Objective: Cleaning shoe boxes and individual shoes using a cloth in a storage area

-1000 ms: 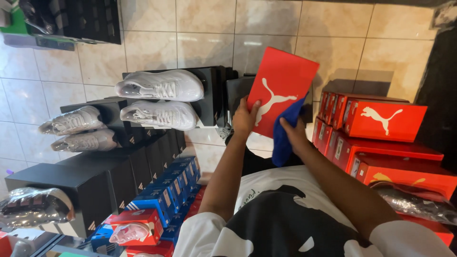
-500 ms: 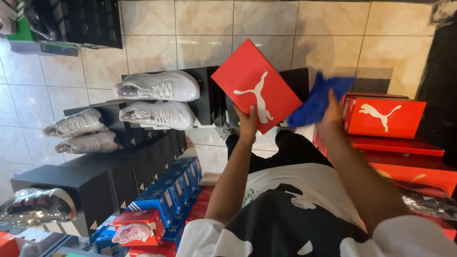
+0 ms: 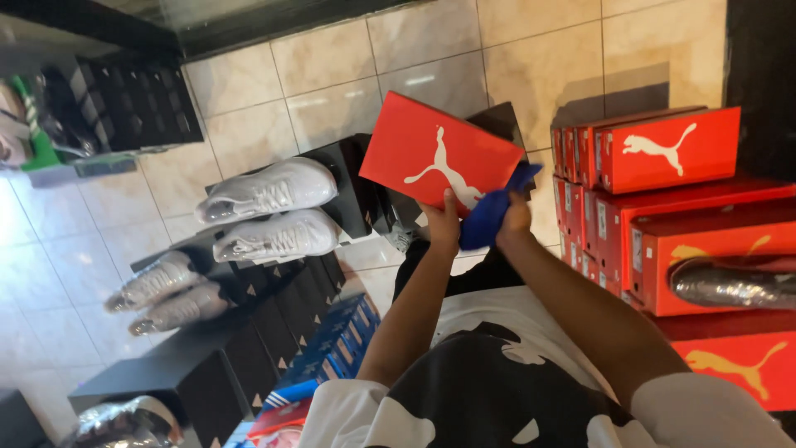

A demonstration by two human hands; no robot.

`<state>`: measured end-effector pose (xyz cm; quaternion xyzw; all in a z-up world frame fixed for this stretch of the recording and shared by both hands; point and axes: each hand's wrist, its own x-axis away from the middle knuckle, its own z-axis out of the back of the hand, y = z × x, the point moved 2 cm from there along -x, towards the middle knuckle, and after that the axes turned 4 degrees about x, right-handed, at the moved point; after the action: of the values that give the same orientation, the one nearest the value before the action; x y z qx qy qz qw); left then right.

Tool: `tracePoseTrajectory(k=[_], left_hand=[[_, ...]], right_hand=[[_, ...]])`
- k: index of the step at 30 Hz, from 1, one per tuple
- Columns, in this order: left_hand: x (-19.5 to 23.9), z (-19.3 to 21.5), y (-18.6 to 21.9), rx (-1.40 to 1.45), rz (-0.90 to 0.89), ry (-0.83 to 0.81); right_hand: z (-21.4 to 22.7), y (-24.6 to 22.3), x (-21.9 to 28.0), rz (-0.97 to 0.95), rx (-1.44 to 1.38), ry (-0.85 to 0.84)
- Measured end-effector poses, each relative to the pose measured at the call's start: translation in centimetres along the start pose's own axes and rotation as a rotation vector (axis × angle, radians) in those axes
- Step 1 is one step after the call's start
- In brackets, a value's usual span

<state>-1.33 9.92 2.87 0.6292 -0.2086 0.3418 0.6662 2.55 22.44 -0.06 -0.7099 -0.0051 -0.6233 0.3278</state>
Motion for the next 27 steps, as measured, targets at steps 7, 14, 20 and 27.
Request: tracePoseTrajectory(k=[7,14,20,27], left_hand=[[1.9,-0.3,3.0,-0.056,-0.015,-0.03],[0.8,0.8,2.0,0.033,0.03,-0.124],[0.4,1.1,5.1,-0.351,-0.136,-0.261],[0.3,4.9,5.7,-0.296,-0.217,-0.367]], right_hand=[[1.6,-1.3,5.4,0.392,0.619,-0.196],[16.9,-2.7,-28.2,0.551,0.515,0.017],[-0.8,-12.4,-9.7,0.485,0.792,-0.48],[-4.5,-19.7,6.6,0.252,1.15,-0.73]])
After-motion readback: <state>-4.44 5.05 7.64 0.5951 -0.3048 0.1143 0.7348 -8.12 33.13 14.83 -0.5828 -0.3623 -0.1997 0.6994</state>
